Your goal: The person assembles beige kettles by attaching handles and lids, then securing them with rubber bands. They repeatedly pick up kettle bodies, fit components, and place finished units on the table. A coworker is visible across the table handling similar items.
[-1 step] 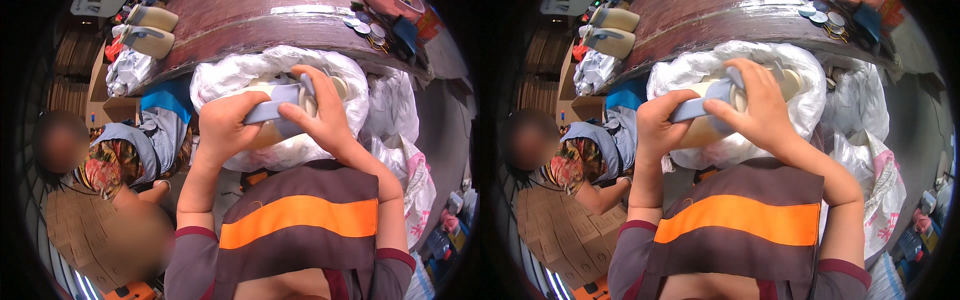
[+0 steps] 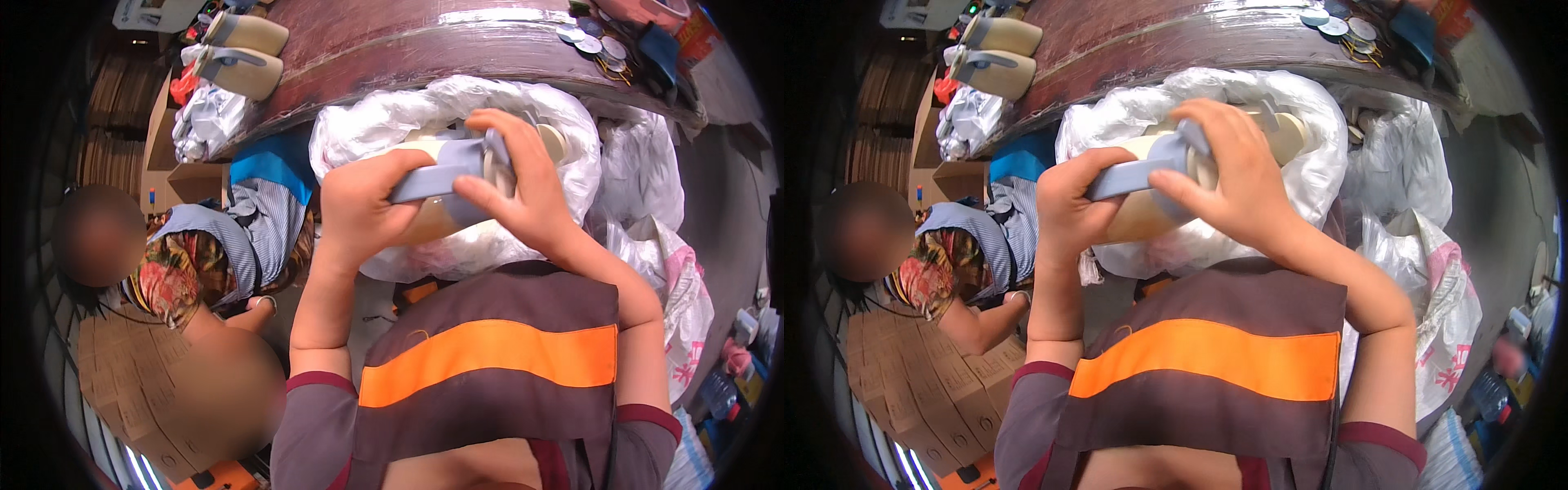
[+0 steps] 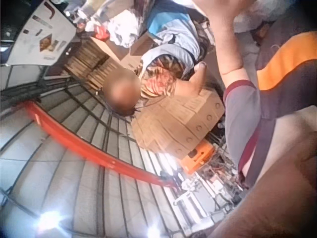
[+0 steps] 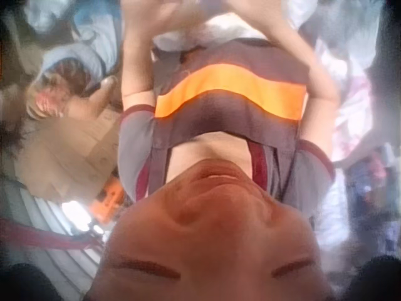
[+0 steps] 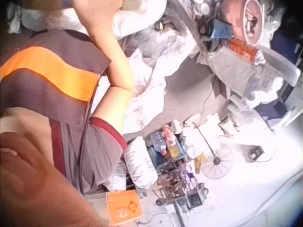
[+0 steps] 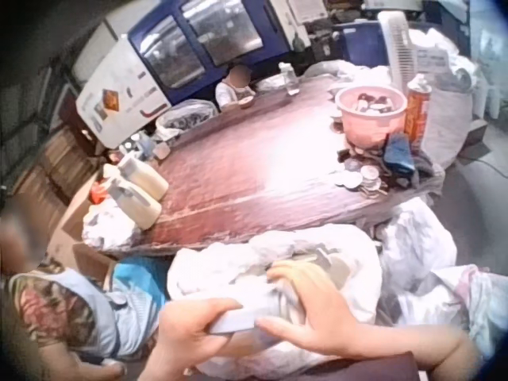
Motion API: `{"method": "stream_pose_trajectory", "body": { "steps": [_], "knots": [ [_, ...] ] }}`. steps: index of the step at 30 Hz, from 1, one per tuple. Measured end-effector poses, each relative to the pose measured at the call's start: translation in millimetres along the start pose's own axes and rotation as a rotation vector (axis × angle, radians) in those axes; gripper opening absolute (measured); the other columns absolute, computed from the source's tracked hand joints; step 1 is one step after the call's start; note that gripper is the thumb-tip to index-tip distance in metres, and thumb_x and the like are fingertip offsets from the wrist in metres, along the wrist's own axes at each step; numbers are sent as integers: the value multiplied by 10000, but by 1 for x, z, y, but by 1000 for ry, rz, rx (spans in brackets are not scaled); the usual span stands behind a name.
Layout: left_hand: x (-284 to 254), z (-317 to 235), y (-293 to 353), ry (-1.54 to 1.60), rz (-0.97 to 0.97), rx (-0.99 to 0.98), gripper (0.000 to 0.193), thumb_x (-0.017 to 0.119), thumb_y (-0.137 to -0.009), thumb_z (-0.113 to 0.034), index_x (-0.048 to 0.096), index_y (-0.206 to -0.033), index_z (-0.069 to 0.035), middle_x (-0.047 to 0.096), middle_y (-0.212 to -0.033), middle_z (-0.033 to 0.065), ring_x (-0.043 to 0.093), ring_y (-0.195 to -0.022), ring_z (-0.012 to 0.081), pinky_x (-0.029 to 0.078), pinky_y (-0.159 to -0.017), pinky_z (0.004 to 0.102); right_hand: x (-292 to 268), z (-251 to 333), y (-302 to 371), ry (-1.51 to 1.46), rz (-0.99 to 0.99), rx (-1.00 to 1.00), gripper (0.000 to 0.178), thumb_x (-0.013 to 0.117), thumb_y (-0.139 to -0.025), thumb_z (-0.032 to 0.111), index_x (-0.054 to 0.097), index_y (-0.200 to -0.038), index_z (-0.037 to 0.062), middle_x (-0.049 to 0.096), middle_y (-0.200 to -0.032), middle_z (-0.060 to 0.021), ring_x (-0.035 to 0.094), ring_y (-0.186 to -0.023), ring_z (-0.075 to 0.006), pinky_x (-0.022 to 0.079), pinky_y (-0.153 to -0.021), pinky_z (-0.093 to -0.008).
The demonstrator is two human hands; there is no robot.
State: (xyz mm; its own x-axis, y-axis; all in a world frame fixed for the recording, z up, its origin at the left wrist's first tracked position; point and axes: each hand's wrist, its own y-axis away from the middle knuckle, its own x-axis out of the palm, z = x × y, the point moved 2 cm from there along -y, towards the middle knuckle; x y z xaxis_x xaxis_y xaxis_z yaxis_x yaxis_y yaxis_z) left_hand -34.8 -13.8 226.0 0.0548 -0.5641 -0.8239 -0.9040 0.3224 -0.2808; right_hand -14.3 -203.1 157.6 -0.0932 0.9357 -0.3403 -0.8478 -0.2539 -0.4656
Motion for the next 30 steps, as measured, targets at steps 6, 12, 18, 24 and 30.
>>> {"method": "stream_pose_trajectory", "body": {
  "steps": [6,12,18,24,30],
  "knots": [
    [-5,24,-13,293,95,-101,326,764,-661,-6,676,-970,-61,611,-722,21,553,-655,70,442,-588,231,5,27,25,-44,230,-861,131,625,-812,147,642,-931,93,623,-1156,-99,606,-1049,-249,444,-932,-471],
    [21,22,-23,244,-54,-65,311,809,-687,-53,672,-966,-62,549,-683,13,495,-623,65,416,-565,231,17,23,36,57,76,-877,143,637,-806,186,670,-941,152,628,-1173,-65,616,-1033,-236,465,-926,-448],
    [38,-19,-12,-350,-373,362,269,690,-618,-43,682,-860,-161,565,-645,6,549,-590,186,365,-590,327,9,-45,-13,-741,-273,565,610,546,-899,449,475,-1301,-5,502,-1283,-181,476,-1185,-257,371,-995,-347],
    [13,13,-18,123,-362,62,205,726,-711,37,677,-881,-67,614,-699,18,528,-575,108,410,-540,239,-19,-28,5,109,-240,-362,695,526,-873,557,462,-1371,77,404,-1420,-225,372,-1336,-354,233,-1114,-450],
    [18,18,-7,297,-195,-44,181,746,-755,5,677,-909,-61,629,-744,-14,509,-610,45,395,-550,196,-25,-5,9,147,265,-893,542,516,-872,600,609,-1218,193,544,-1312,-123,549,-1172,-327,365,-1000,-500]
  ]
}}
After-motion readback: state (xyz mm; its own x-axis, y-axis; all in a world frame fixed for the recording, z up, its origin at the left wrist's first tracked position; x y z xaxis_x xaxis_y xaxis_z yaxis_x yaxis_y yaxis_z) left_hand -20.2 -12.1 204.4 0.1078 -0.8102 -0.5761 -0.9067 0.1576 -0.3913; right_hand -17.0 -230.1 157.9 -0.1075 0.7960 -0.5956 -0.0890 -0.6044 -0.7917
